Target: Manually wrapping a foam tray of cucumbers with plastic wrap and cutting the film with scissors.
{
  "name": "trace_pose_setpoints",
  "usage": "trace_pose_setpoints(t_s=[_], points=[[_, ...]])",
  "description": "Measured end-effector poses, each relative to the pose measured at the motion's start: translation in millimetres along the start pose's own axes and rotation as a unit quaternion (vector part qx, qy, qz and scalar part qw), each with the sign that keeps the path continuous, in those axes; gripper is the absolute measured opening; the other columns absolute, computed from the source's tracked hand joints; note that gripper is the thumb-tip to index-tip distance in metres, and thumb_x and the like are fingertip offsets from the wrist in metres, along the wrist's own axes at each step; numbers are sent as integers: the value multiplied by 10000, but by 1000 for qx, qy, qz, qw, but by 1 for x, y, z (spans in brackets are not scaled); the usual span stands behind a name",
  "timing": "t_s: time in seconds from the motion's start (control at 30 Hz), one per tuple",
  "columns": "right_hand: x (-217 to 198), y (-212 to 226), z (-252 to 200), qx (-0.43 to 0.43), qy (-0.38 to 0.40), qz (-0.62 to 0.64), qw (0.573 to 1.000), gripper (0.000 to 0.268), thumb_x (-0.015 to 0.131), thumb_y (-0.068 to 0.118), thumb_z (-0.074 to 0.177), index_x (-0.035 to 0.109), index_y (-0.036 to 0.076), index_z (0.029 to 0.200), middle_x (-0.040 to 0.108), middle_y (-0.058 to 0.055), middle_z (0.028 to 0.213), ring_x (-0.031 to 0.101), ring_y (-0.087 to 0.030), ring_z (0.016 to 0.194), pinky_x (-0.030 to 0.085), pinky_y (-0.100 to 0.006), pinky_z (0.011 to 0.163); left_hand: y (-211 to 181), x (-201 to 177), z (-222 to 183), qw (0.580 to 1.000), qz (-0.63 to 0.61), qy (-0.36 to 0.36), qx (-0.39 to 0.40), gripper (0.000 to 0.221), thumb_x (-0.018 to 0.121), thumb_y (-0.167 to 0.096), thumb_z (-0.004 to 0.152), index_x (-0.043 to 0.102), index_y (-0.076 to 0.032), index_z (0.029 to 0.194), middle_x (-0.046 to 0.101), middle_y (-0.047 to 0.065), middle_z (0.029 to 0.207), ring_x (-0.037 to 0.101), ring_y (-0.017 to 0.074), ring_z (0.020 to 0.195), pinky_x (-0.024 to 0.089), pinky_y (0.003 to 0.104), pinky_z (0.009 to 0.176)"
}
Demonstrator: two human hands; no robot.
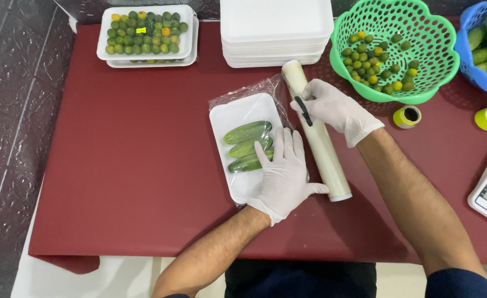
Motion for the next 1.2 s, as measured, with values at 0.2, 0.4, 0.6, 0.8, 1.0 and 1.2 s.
trace_pose_setpoints(t_s=[0.2,0.4,0.6,0.8,1.0,1.2], points=[[4,-2,17,-9,8,-2,1000,395,708,308,822,600,78,1124,711,-58,786,697,-163,649,415,-262,761,0,1,0,1000,4,0,-1,1324,742,-762,629,244,59,1542,285,313,1581,179,430,1526,30,877,1051],[1,-3,17,-8,2,25,1000,410,749,290,802,606,61,1109,708,-80,809,708,-167,654,456,-239,725,1,1,0,1000,2,0,1,1310,738,-760,628,254,46,1541,286,307,1576,175,431,1525,36,875,1045],[2,-5,18,-18,-1,18,1000,382,765,231,779,616,51,1081,684,-81,802,712,-176,646,464,-247,684,0,0,0,1000,3,8,-1,1298,748,-746,642,238,24,1554,281,299,1580,172,424,1526,43,878,1040],[-1,-8,15,-9,1,-2,1000,369,720,255,757,627,91,1075,699,-53,847,697,-152,698,447,-278,653,-1,-6,-1,1000,-4,18,-3,1254,741,-734,667,248,-6,1560,276,284,1592,182,423,1522,44,874,1041],[-12,-8,-3,-40,-11,79,996,413,731,162,797,634,16,1171,665,-151,1011,701,-238,823,557,-321,730,-2,-8,-2,999,-1,36,1,1206,723,-734,696,260,-37,1565,255,276,1609,167,428,1527,43,879,1033],[-29,-44,-35,-53,-60,32,996,337,749,134,843,647,46,1152,647,-128,1034,695,-249,880,561,-372,716,-3,-11,-4,999,6,29,13,1213,732,-737,694,262,-36,1565,246,277,1617,176,445,1521,65,881,1030]])
Point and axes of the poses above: each hand's wrist, its own z-axis towards the middle knuckle, its own x-axis out of the palm, y = z × x, the point moved 7 cm from there along z, towards the middle knuckle
